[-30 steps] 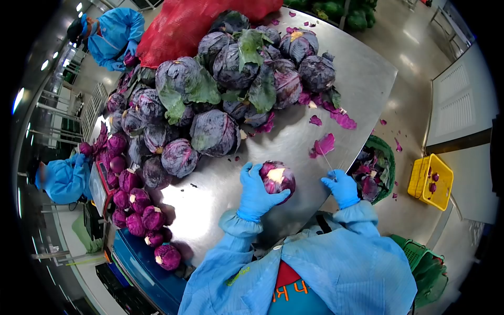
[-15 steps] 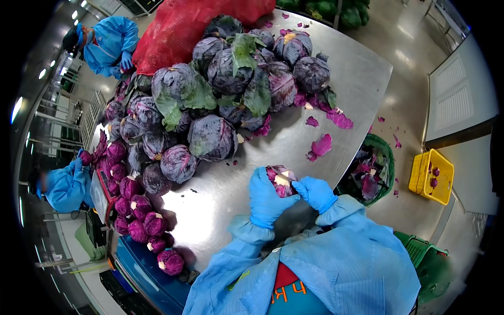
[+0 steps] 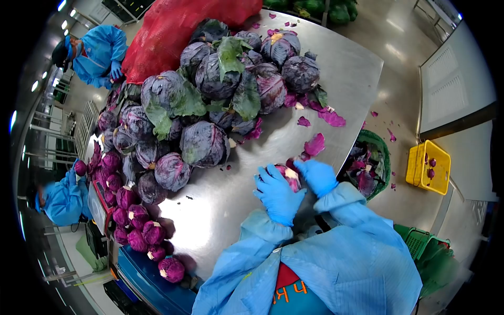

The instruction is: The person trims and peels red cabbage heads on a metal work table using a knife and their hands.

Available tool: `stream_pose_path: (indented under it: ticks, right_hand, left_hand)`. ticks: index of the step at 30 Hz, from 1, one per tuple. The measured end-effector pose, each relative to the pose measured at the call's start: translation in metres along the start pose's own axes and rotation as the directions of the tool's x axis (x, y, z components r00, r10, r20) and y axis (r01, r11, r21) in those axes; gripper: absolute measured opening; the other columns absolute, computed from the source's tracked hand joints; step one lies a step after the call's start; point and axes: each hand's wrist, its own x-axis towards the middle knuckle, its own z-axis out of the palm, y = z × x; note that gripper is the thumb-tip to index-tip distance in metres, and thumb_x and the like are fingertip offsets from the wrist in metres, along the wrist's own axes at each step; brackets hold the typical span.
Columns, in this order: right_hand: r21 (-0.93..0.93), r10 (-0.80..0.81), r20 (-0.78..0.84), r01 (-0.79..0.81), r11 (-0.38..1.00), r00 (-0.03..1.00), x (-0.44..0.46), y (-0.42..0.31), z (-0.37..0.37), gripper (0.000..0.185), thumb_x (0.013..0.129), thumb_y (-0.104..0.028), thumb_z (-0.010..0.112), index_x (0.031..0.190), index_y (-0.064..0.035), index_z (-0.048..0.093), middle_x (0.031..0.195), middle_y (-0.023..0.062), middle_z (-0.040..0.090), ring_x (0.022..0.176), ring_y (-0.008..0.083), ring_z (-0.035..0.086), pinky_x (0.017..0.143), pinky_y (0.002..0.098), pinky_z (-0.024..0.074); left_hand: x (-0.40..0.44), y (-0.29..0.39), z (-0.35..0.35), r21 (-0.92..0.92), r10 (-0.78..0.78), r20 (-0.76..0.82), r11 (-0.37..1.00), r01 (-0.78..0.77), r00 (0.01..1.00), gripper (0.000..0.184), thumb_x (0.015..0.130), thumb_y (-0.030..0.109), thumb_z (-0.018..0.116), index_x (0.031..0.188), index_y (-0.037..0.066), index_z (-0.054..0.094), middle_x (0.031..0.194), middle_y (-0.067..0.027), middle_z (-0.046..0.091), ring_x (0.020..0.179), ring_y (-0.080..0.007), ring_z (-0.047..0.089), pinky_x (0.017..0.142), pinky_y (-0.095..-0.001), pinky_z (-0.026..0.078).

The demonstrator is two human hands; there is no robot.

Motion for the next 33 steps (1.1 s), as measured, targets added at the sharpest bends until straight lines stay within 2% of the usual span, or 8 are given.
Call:
stream_pose_path:
  ticks: [1, 2, 5, 9, 14, 23, 31, 33]
  right_hand:
    - [-0.018, -0.078, -0.177, 0.076, 0.997, 0.981, 0.004, 0.026, 0.008, 0.058, 0.100, -0.052, 0.031, 0.095, -0.0095, 0.071, 0.087, 0.0204, 0.068, 0.082, 0.0416, 0.064, 0.074, 0.0496, 0.0507]
    - [-0.024, 0.230, 0.015, -0.230, 0.973, 0.973, 0.020, 0.044, -0.006, 0.060, 0.099, -0.054, 0.031, 0.096, -0.0084, 0.070, 0.091, 0.0214, 0.068, 0.086, 0.0400, 0.065, 0.076, 0.0493, 0.0502]
    - [0.307, 0.301, 0.098, -0.317, 0.897, 0.948, 0.018, 0.044, -0.063, 0.056, 0.095, -0.055, 0.046, 0.102, -0.0044, 0.067, 0.091, 0.0195, 0.068, 0.090, 0.0332, 0.066, 0.081, 0.0407, 0.0508]
    - [0.629, -0.086, 0.007, 0.062, 0.775, 0.996, -0.011, 0.013, -0.039, 0.057, 0.086, -0.045, 0.069, 0.126, -0.0067, 0.056, 0.119, 0.0151, 0.061, 0.101, 0.0269, 0.063, 0.090, 0.0350, 0.0483]
    - [0.333, -0.026, 0.073, 0.000, 0.943, 0.997, -0.015, 0.000, 0.003, 0.046, 0.084, -0.038, 0.070, 0.115, -0.0054, 0.061, 0.110, 0.0170, 0.063, 0.093, 0.0322, 0.064, 0.082, 0.0379, 0.0510]
    - [0.480, 0.232, -0.019, -0.195, 0.855, 0.972, -0.030, 0.033, 0.024, 0.037, 0.081, -0.036, 0.070, 0.099, -0.0036, 0.067, 0.084, 0.0174, 0.066, 0.081, 0.0333, 0.066, 0.072, 0.0407, 0.0509]
    - [0.272, 0.197, -0.488, -0.067, 0.960, 0.850, -0.035, 0.031, -0.002, 0.032, 0.084, -0.020, 0.070, 0.113, -0.0093, 0.064, 0.089, 0.0109, 0.060, 0.076, 0.0266, 0.064, 0.069, 0.0359, 0.0515]
    - [0.275, 0.085, -0.331, 0.010, 0.961, 0.940, -0.042, 0.005, -0.024, 0.038, 0.084, -0.017, 0.069, 0.121, -0.0111, 0.059, 0.090, 0.0090, 0.058, 0.076, 0.0221, 0.063, 0.069, 0.0329, 0.0515]
  left_hand:
    - [-0.010, 0.003, -0.002, 0.034, 0.043, 0.001, 0.998, -0.043, 0.999, 0.108, 0.058, 0.046, 0.085, 0.140, 0.000, 0.031, 0.141, -0.0246, 0.035, 0.130, -0.0445, 0.035, 0.099, -0.0572, 0.035]
    - [-0.017, 0.003, -0.003, 0.070, 0.085, -0.001, 0.994, -0.085, 0.996, 0.109, 0.057, 0.045, 0.085, 0.140, 0.000, 0.031, 0.142, -0.0253, 0.034, 0.129, -0.0448, 0.035, 0.099, -0.0566, 0.035]
    - [-0.028, -0.008, 0.012, 0.005, 0.156, -0.103, 0.988, -0.156, 0.982, 0.109, 0.058, 0.045, 0.085, 0.141, 0.000, 0.030, 0.144, -0.0257, 0.033, 0.131, -0.0472, 0.033, 0.100, -0.0587, 0.033]
    - [-0.024, -0.020, 0.014, -0.107, 0.186, -0.127, 0.974, -0.200, 0.974, 0.111, 0.058, 0.043, 0.085, 0.142, -0.001, 0.029, 0.144, -0.0275, 0.032, 0.130, -0.0497, 0.033, 0.100, -0.0602, 0.031]
    - [-0.022, -0.060, 0.012, -0.258, 0.323, -0.178, 0.896, -0.361, 0.930, 0.113, 0.056, 0.041, 0.087, 0.143, 0.001, 0.027, 0.146, -0.0279, 0.030, 0.132, -0.0483, 0.031, 0.108, -0.0543, 0.029]
    - [-0.026, -0.165, 0.038, -0.821, 0.359, -0.270, 0.398, -0.409, 0.893, 0.111, 0.051, 0.027, 0.094, 0.141, 0.011, 0.032, 0.153, -0.0221, 0.023, 0.142, -0.0367, 0.025, 0.117, -0.0451, 0.023]
    - [-0.026, -0.144, 0.037, -0.768, 0.348, -0.264, 0.488, -0.415, 0.899, 0.115, 0.049, 0.027, 0.093, 0.143, 0.006, 0.030, 0.152, -0.0200, 0.026, 0.142, -0.0330, 0.026, 0.117, -0.0453, 0.022]
    - [-0.033, -0.121, 0.026, -0.647, 0.346, -0.293, 0.615, -0.451, 0.891, 0.113, 0.052, 0.023, 0.089, 0.144, 0.003, 0.027, 0.150, -0.0240, 0.028, 0.138, -0.0401, 0.030, 0.115, -0.0490, 0.024]
